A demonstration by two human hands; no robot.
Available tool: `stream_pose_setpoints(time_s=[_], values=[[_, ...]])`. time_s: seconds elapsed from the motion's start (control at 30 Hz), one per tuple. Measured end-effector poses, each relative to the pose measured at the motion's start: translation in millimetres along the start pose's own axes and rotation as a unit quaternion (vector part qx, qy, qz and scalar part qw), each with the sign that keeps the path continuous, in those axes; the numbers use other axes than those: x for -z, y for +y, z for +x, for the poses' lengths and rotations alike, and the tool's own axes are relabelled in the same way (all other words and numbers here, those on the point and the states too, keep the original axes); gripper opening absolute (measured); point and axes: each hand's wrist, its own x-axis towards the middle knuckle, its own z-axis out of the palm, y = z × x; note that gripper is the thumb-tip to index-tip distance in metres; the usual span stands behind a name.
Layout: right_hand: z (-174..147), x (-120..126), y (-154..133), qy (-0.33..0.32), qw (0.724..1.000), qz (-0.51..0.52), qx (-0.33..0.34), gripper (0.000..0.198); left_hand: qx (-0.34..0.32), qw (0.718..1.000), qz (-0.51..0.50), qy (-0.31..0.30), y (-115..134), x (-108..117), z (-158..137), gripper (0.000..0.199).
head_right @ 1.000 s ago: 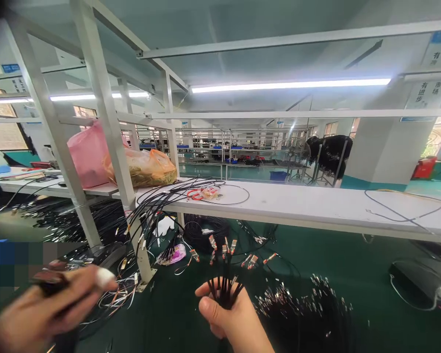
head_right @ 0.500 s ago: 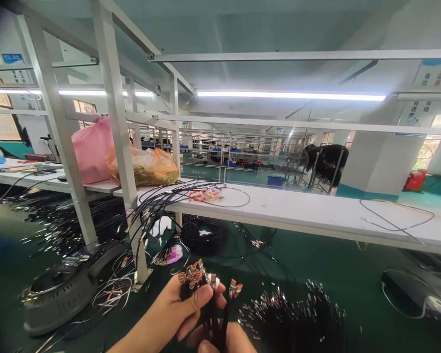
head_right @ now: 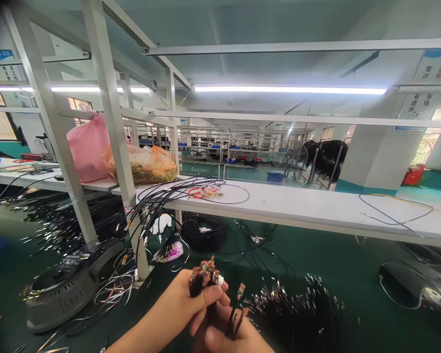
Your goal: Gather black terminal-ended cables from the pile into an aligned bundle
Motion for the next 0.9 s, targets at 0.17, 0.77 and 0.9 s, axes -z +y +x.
stream_pose_setpoints(time_s=[0.17, 0.77, 0.9], values=[[-9, 35, 1, 0.175, 0.976, -0.115, 0.057, 0.049, -0.019, 0.999, 0.022, 0.028, 1, 11, 0, 0.04], [-6, 21, 4, 0.094, 0.967, -0.22, 0.087, 0.039, -0.023, 0.998, -0.051, -0.023, -12, 9, 5, 0.051], [-8, 13, -4, 0.06, 0.974, -0.199, 0.09, 0.04, -0.08, 0.995, 0.005, 0.051, -13, 11, 1, 0.066]])
